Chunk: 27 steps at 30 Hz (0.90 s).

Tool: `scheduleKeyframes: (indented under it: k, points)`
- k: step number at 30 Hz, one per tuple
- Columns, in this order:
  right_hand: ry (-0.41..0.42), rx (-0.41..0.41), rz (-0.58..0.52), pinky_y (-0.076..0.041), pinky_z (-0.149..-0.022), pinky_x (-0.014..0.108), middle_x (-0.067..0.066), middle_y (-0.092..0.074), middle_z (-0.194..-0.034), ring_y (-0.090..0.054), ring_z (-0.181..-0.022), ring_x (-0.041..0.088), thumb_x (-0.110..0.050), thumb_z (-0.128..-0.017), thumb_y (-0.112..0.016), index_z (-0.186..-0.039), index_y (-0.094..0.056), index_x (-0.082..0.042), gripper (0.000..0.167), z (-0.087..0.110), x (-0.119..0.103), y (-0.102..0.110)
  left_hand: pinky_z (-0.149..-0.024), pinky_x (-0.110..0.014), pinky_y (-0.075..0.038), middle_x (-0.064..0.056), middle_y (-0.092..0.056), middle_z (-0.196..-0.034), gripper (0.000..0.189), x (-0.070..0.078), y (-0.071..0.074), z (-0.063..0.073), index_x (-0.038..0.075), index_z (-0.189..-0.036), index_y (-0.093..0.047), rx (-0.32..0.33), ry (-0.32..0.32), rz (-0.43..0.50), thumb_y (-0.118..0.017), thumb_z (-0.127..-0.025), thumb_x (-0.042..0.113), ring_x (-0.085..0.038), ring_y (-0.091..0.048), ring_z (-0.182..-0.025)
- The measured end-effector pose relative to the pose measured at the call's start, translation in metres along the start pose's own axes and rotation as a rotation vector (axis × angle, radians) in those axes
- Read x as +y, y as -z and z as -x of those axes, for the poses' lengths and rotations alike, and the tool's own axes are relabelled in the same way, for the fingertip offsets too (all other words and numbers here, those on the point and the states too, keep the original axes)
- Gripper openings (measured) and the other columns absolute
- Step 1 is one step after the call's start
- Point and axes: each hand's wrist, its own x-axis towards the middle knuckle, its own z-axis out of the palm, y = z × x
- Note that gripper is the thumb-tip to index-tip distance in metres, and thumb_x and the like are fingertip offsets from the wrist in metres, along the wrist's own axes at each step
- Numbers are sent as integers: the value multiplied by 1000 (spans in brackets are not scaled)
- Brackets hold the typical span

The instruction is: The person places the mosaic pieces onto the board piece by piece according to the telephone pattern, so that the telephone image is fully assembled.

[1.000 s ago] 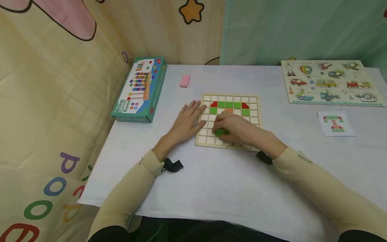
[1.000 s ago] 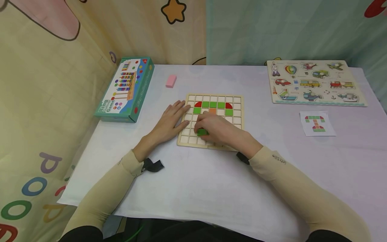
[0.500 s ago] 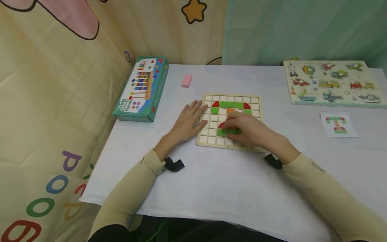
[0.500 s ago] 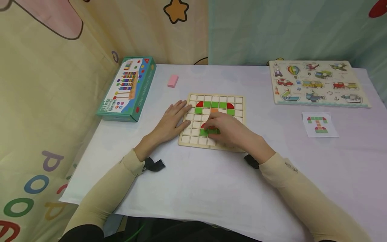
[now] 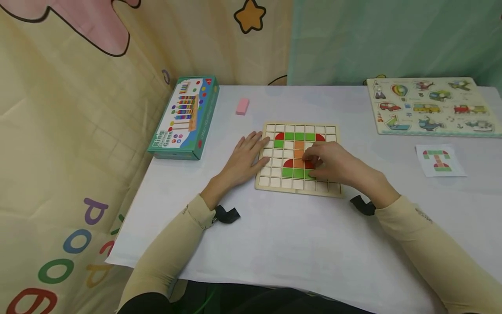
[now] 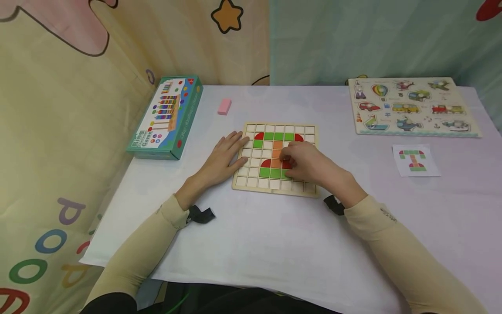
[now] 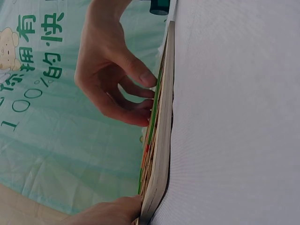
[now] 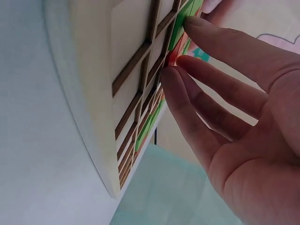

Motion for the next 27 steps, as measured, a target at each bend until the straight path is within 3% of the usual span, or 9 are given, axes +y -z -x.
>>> scheduleKeyframes:
  k: [11, 18, 22, 27]
  points:
    - [30, 13, -37, -61, -83, 41, 5, -76, -102, -69, -91, 19, -12, -89, -85, -113, -78, -6, 25, 4, -1, 6, -135, -49, -4, -12, -21, -176, 66, 1, 1, 1, 13, -166, -33, -15, 12, 2, -52, -110, 41, -29, -11, -165]
    - [111, -84, -24, -55, -73, 32, 0, -71, -98, -60, -81, 15, -17, -90, -85, -116, -80, -9, 27, 1, -13, -6, -135, -50, -5, -14, -22, -176, 65, 2, 1, -2, 13, -166, -33, -24, 0, -10, -50, -110, 40, -30, -12, -165]
    - [106, -80, 15, -49, -69, 29, 0, -69, -98, -56, -78, 16, -18, -90, -85, -117, -81, -11, 28, 0, -16, -9, -135, -50, -4, -13, -21, -176, 65, 3, 2, -2, 13, -167, -32, -22, 7, -16, -50, -111, 41, -30, -12, -165]
    - [140, -47, 20, -53, -71, 31, 0, -70, -97, -59, -79, 14, -16, -91, -84, -113, -82, -10, 23, -1, -14, -6, -135, -50, -4, -12, -21, -176, 65, 3, 3, 0, 13, -167, -32, -23, 17, -14, -50, -110, 41, -30, -12, -165]
